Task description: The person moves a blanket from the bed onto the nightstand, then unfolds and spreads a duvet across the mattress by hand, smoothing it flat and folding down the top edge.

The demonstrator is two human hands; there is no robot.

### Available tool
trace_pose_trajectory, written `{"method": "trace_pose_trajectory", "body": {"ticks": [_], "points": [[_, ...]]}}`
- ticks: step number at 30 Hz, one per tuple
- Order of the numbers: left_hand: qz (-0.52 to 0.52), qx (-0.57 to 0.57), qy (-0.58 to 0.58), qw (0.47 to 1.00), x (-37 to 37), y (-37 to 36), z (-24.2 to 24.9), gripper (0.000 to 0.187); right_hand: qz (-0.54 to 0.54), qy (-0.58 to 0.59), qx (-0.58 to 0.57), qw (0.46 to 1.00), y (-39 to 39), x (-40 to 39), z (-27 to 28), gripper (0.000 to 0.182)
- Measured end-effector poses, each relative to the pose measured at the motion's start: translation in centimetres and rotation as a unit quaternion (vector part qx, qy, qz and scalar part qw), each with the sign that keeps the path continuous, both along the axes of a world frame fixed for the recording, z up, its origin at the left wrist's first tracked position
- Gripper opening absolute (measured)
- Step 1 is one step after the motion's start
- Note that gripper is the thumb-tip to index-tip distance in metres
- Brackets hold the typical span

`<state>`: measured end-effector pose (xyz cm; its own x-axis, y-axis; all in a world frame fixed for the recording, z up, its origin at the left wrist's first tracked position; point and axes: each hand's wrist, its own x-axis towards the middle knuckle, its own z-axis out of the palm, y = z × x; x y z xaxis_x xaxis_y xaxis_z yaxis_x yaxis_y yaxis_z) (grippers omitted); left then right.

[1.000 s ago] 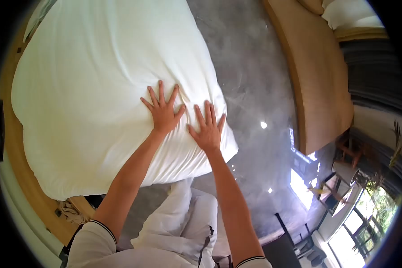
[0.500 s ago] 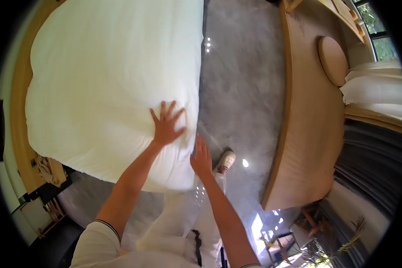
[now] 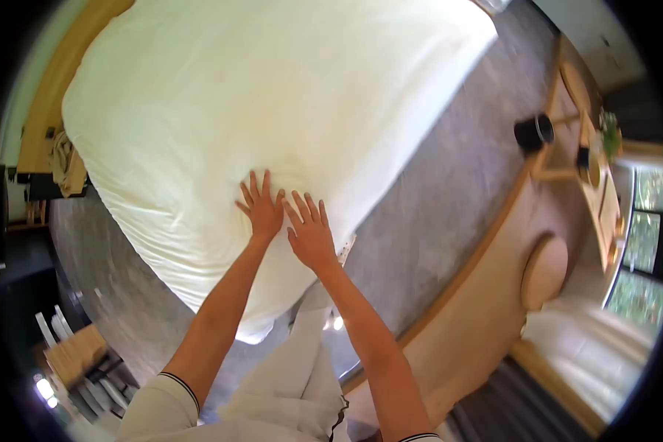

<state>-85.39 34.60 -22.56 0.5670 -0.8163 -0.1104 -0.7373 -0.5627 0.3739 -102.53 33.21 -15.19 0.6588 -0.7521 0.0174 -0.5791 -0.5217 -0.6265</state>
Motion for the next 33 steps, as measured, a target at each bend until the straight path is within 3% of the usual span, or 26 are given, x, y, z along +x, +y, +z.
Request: {"method": "trace_pose_trajectory", "body": {"ticks": [1,3,9,12,16,23,27,33], "points": [[0.019,-0.009,-0.005,1.0,0.6,-1.8,0.3,0.074,0.019,-0.005,-0.009,1.0,-2.8,1.7,-0.4,0.074],[0.004,0.076,-0.073,0.994,0.2,-5.9,0.4,0.074,0.029,0.015,-0.023,0.999,-8.5,3.3,-2.1,0.073],[-0.051,0.065,-0.096,0.992,0.0,-14.9,0.2,0.07,0.076,0.094,-0.078,0.99,-23.9,4.4,-6.6,0.07],[-0.026,0.046,-0.094,0.994,-2.6,-20.9,0.0,0.068,0.093,0.093,-0.134,0.982,-31.2,1.2,-6.6,0.072],[-0.023,0.016,-0.112,0.993,-7.7,-30.5,0.0,0.068,0.102,0.154,-0.138,0.973,-41.7,-2.8,-6.4,0.074],[-0.001,0.037,-0.131,0.991,-16.9,-49.4,-0.2,0.069,0.083,0.127,-0.148,0.977,-64.6,-12.2,-6.6,0.079],[0.02,-0.006,-0.143,0.989,-23.1,-60.0,-0.2,0.07,0.062,0.149,-0.151,0.975,-76.2,-19.8,-6.9,0.08],[-0.044,-0.006,-0.092,0.995,-31.2,-76.0,-0.2,0.07,0.064,0.191,-0.138,0.97,-91.1,-26.6,-7.1,0.084]]}}
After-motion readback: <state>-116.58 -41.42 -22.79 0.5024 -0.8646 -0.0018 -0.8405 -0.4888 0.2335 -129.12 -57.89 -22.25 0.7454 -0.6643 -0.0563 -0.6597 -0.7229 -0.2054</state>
